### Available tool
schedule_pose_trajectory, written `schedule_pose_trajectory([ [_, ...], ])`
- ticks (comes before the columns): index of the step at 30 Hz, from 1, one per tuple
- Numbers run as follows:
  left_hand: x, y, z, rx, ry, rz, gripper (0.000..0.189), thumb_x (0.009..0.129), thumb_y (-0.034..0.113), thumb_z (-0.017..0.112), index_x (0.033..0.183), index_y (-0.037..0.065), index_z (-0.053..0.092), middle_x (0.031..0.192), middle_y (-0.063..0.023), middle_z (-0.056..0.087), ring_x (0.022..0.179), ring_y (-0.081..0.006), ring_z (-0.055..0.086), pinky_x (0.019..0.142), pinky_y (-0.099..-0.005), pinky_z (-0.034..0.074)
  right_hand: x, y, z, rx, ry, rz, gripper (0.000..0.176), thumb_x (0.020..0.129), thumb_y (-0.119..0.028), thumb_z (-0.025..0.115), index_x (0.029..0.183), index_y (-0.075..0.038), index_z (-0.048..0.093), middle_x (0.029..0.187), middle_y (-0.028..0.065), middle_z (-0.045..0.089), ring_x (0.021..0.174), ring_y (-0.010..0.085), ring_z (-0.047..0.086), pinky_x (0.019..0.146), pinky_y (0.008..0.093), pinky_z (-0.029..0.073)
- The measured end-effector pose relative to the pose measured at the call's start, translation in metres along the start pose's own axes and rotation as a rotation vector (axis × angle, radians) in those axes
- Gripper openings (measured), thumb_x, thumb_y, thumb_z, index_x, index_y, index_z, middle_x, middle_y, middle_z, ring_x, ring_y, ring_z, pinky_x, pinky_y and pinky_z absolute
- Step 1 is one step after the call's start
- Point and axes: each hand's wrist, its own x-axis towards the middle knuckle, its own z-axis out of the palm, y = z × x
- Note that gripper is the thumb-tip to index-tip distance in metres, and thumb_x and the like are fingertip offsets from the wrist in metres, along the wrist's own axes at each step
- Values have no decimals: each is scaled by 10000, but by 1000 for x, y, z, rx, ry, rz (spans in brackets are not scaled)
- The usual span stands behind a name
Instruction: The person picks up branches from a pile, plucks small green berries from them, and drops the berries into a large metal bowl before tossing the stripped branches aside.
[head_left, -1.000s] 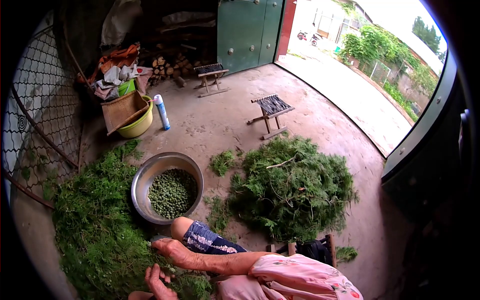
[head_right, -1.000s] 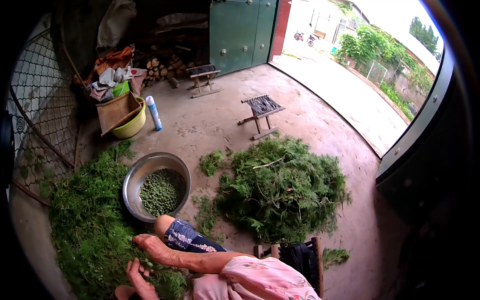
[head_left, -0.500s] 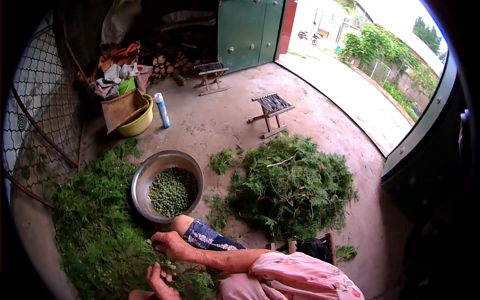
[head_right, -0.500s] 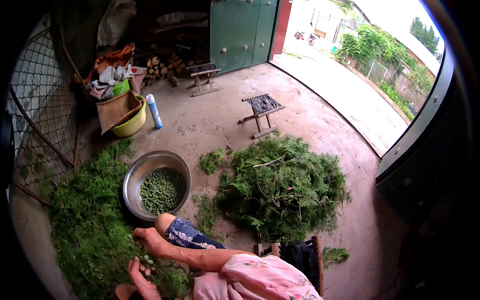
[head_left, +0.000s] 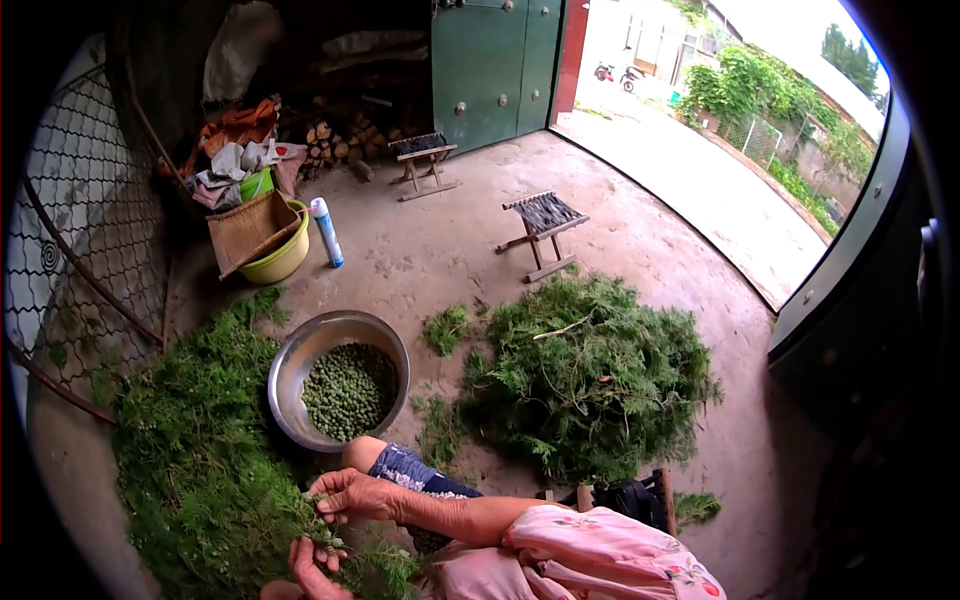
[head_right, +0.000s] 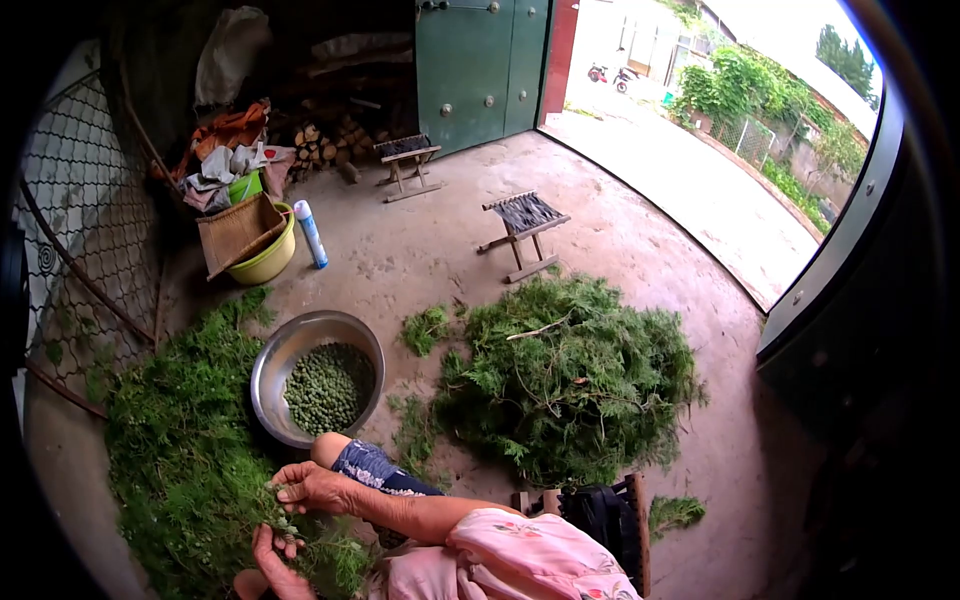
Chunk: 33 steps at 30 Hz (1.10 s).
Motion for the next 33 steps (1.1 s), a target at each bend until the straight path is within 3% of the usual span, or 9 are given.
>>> schedule_pose_trajectory([
  [2, 2, -1, -3, 36, 37, -55, 165, 854, 169, 497, 711, 87, 487, 565, 15, 389, 444, -106, 362, 438, -240, 355, 1, 2, 1, 50, 19, -23, 180, 817, -42, 592, 993, -39, 556, 751, -6, 587, 638, 90, 555, 543, 196, 449],
  [9, 1, -10, -2, 37, -2, 111, 176, 863, 172, 483, 723, 69, 452, 553, 25, 348, 412, -84, 339, 438, -239, 393, 8, 0, -6, 278, 243, -78, 81, 834, -68, 577, 908, -44, 553, 710, 4, 569, 593, 105, 546, 530, 212, 456],
  [10, -4, -6, -1, -2, 4, 123, 181, 865, 181, 474, 725, 68, 454, 552, 26, 344, 416, -84, 342, 441, -235, 393, 12, -3, -18, 378, 69, -200, 78, 842, -81, 568, 909, -45, 551, 705, 9, 565, 587, 117, 546, 575, 243, 479],
  [12, -2, -3, -10, -31, 11, 113, 195, 868, 201, 453, 731, 63, 463, 557, 20, 374, 434, -81, 365, 447, -216, 385, 5, -15, -26, 331, 233, -112, 73, 849, -80, 554, 911, -44, 542, 726, 22, 565, 605, 136, 556, 604, 269, 486],
  [17, 11, -6, -21, -22, 40, -91, 217, 884, 227, 454, 754, 66, 518, 568, 13, 417, 446, -114, 393, 462, -249, 385, 2, 4, -8, 310, 203, 36, 188, 767, 33, 519, 930, -61, 527, 765, 32, 570, 600, 153, 569, 494, 241, 443],
  [19, 15, -9, -19, -28, 69, -153, 226, 887, 232, 452, 747, 67, 516, 574, 11, 424, 450, -114, 401, 456, -247, 384, 4, 19, -5, 219, 120, 85, 36, 830, -65, 551, 866, -69, 553, 689, -2, 562, 556, 104, 540, 399, 197, 376],
  [21, 19, -10, -16, 14, -6, -105, 225, 878, 232, 464, 834, 19, 516, 553, -14, 428, 450, -161, 475, 411, -253, 388, 1, 25, 7, 183, 79, 145, 142, 859, -190, 570, 827, -53, 584, 634, -22, 549, 501, 64, 492, 352, 174, 329],
  [24, 23, -12, -21, 34, -95, -78, 272, 867, 238, 476, 881, -31, 512, 549, -33, 429, 483, -187, 538, 399, -254, 397, -1, 29, 12, 173, -86, 58, 162, 876, -168, 544, 796, -29, 566, 614, 38, 574, 394, 80, 430, 343, 189, 336],
  [33, 20, -12, -13, -36, -73, -34, 252, 883, 210, 471, 737, 7, 505, 533, -13, 407, 428, -148, 484, 393, -240, 388, -1, 9, 16, 73, -52, 81, 245, 867, -275, 555, 814, -40, 601, 600, -6, 564, 454, 59, 479, 373, 173, 365],
])
